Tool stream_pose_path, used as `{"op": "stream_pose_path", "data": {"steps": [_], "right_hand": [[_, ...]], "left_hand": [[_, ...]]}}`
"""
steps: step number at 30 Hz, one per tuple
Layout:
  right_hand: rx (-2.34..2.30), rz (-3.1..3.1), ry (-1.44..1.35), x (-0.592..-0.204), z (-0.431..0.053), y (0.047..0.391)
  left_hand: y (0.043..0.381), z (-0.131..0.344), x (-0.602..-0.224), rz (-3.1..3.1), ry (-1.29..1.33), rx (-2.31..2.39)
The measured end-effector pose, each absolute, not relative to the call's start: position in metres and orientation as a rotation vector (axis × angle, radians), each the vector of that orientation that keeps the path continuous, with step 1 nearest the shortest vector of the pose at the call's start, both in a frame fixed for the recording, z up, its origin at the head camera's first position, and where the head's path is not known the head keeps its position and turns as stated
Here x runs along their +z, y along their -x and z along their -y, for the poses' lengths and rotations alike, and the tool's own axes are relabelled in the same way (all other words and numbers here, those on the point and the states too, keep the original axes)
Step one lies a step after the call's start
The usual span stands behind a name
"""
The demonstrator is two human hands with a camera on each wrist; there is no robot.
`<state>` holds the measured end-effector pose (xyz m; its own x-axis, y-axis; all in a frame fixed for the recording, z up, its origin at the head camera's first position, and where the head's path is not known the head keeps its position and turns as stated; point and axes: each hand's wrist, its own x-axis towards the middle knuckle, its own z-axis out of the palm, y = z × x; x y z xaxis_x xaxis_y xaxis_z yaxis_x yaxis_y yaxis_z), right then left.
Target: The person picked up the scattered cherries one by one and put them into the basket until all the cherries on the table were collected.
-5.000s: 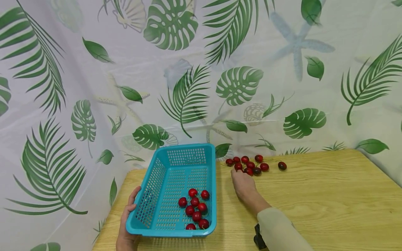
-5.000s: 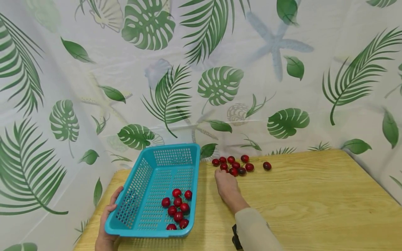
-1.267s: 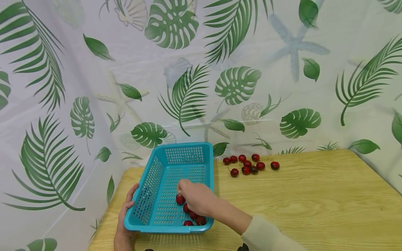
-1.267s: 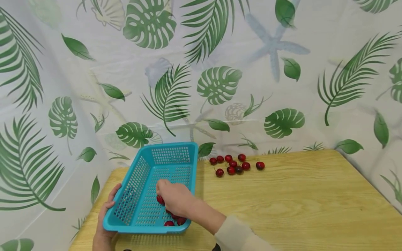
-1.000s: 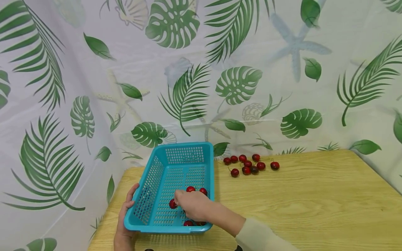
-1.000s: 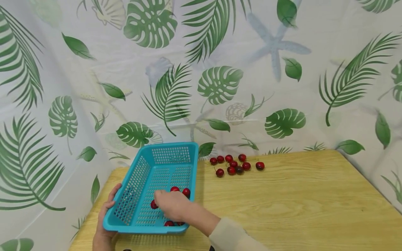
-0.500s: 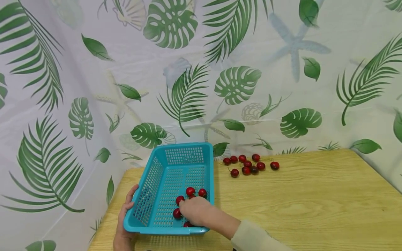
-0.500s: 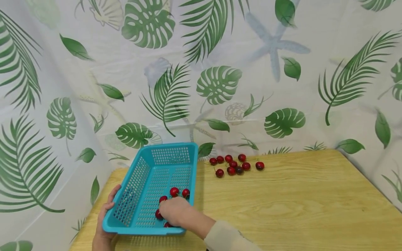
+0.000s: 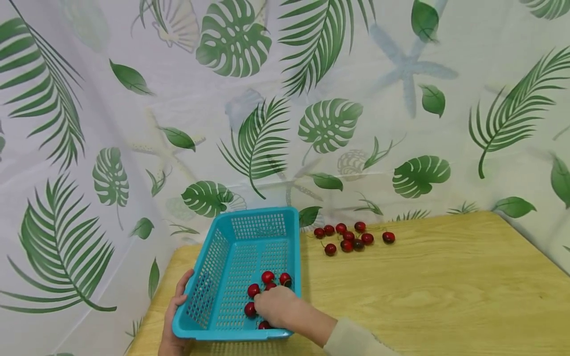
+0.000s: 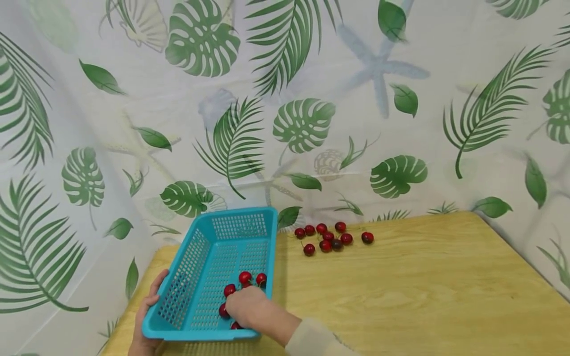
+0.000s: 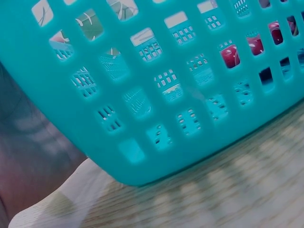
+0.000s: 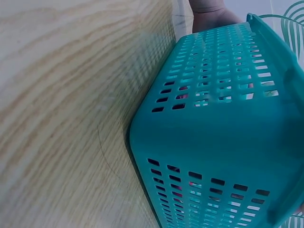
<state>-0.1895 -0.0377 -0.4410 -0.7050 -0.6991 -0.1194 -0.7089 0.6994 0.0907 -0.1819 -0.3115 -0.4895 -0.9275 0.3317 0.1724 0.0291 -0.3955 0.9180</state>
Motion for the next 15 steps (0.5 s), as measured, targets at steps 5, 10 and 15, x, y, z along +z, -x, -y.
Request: {"op": "stream_pose_path", "data": {"steps": [5,10,15], "right_hand": [[0.198,-2.838,1.188,-0.4411,0.0385,0.1893],[0.168,-2.832,1.186,-0.4416,0.0395,0.1892],[0.143,-2.845,1.15,-0.4404,0.0386,0.1898]], "left_hand": [[0.1815,0.3113,-0.4918,-1.496,-0.553,2.471],[0.1815,0.3119,-0.4919,-1.363,-0.643,2.491],[0.1842,0.311,-0.4914,-1.475,-0.647,2.452]]}}
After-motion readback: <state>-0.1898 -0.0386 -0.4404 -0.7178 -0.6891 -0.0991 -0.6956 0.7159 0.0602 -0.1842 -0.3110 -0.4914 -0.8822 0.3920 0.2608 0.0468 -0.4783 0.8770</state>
